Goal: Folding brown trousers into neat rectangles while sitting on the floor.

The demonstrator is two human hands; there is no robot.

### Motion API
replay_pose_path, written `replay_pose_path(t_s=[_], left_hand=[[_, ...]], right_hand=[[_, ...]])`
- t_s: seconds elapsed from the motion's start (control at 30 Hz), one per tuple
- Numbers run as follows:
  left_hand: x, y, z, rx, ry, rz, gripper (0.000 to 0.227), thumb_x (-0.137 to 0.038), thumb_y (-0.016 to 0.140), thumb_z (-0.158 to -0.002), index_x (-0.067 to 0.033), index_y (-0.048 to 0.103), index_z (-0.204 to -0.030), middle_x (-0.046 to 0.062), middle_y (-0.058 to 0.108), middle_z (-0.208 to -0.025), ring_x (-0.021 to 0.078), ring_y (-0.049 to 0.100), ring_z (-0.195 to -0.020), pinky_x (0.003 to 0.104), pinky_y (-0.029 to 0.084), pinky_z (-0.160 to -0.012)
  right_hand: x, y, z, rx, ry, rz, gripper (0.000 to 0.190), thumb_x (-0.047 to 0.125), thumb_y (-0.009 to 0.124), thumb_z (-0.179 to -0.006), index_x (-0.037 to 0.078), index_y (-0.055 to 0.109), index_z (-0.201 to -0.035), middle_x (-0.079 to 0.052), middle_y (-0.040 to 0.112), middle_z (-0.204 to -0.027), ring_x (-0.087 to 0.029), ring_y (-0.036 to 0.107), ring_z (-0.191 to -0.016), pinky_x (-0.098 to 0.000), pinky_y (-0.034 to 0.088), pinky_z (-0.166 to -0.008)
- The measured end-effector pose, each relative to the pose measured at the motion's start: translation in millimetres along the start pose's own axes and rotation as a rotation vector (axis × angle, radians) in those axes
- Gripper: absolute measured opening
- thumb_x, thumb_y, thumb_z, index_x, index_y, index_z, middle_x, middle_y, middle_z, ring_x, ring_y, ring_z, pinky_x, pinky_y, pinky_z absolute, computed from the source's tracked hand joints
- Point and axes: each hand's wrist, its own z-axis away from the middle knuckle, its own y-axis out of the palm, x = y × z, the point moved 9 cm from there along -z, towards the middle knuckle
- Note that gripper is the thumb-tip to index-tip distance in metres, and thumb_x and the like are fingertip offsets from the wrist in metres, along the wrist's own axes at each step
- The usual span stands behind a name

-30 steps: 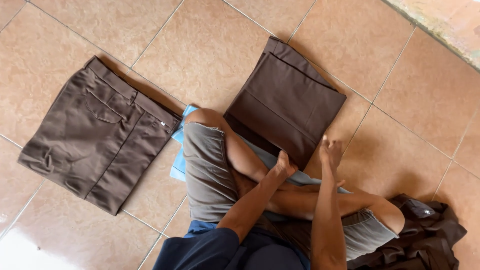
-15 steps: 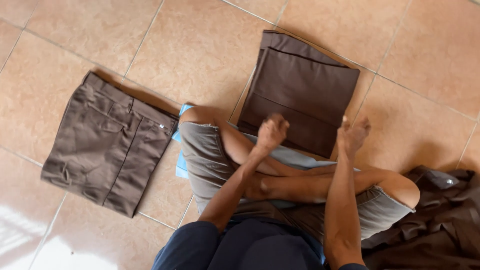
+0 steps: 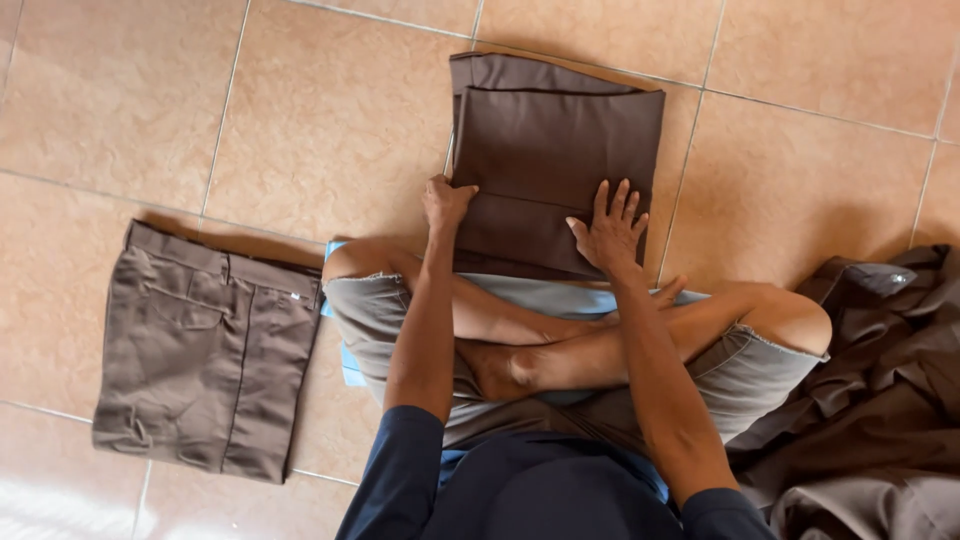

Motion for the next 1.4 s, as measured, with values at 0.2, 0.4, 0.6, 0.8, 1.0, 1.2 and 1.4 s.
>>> replay_pose_path(t_s=[0.2, 0.4, 0.6, 0.8, 1.0, 1.2, 1.4], left_hand=[[-144.0, -82.5, 49.8, 0.192, 0.289, 0.222, 0.032, -0.022, 0.081, -0.063, -0.0136, 0.068, -0.092, 0.009, 0.068, -0.086, 0.0310, 0.073, -0.082, 0.043, 0.057, -0.070], [-357.6, -233.1, 184.3, 0.163, 1.000, 0.341, 0.019, 0.003, 0.054, -0.063, -0.0038, 0.051, -0.080, 0.004, 0.049, -0.066, 0.0186, 0.043, -0.057, 0.033, 0.042, -0.052], [-425.3, -239.9, 289.6, -0.360, 1.383, -0.234, 0.024, 0.000, 0.071, -0.076, -0.0049, 0.057, -0.096, 0.011, 0.068, -0.082, 0.0208, 0.067, -0.051, 0.036, 0.058, -0.048], [-342.3, -125.4, 331.6, -0.583, 1.319, -0.315, 0.015, -0.004, 0.068, -0.081, -0.0078, 0.054, -0.082, 0.017, 0.060, -0.097, 0.0260, 0.064, -0.077, 0.036, 0.059, -0.070], [-151.2, 58.0, 278.3, 0.285, 1.003, -0.400, 0.048, -0.022, 0.085, -0.076, -0.0149, 0.063, -0.118, 0.021, 0.047, -0.148, 0.0400, 0.049, -0.138, 0.064, 0.029, -0.115], [-112.5, -51.9, 175.1, -0.263, 0.536, -0.067, 0.042, -0.020, 0.072, -0.090, -0.0086, 0.059, -0.128, 0.029, 0.056, -0.133, 0.0475, 0.059, -0.119, 0.054, 0.046, -0.100], [-29.0, 23.7, 100.0, 0.123, -0.087, 0.246, 0.083, -0.050, 0.089, -0.074, -0.0026, 0.051, -0.131, 0.027, 0.064, -0.125, 0.0450, 0.064, -0.118, 0.054, 0.051, -0.102]], right_hand=[[1.1, -41.4, -21.9, 0.051, 0.123, -0.251, 0.083, 0.072, 0.028, -0.108, 0.008, 0.035, -0.160, -0.032, 0.026, -0.163, -0.054, 0.034, -0.147, -0.0722, 0.030, -0.111], [95.5, -187.5, -49.8, 0.109, 0.089, -1.456, 0.127, 0.094, 0.030, -0.069, 0.008, 0.017, -0.161, -0.024, 0.024, -0.167, -0.044, 0.028, -0.153, -0.0563, 0.029, -0.119], [120.6, -303.7, -35.5, -0.164, -0.831, -1.971, 0.067, 0.054, 0.047, -0.118, 0.005, 0.040, -0.162, -0.009, 0.037, -0.169, -0.026, 0.030, -0.160, -0.0374, 0.018, -0.134], [-20.7, -176.8, -22.7, -0.623, -0.438, -1.872, 0.064, 0.045, 0.037, -0.119, 0.006, 0.021, -0.166, -0.005, 0.023, -0.173, -0.020, 0.031, -0.159, -0.0319, 0.024, -0.134], [-144.1, 106.0, 17.0, -0.262, 0.803, -1.652, 0.075, 0.039, 0.059, -0.102, -0.003, 0.023, -0.153, -0.017, 0.048, -0.118, -0.034, 0.071, -0.091, -0.0685, 0.059, -0.077], [-39.4, -3.1, 77.3, 0.051, 0.664, -1.087, 0.066, 0.048, 0.065, -0.099, -0.012, 0.052, -0.124, -0.032, 0.068, -0.101, -0.037, 0.075, -0.074, -0.0476, 0.065, -0.059], [-17.8, 0.0, 70.8, 0.122, 0.583, -1.072, 0.049, 0.025, 0.061, -0.098, -0.017, 0.048, -0.119, -0.037, 0.065, -0.101, -0.040, 0.075, -0.076, -0.0507, 0.067, -0.058]])
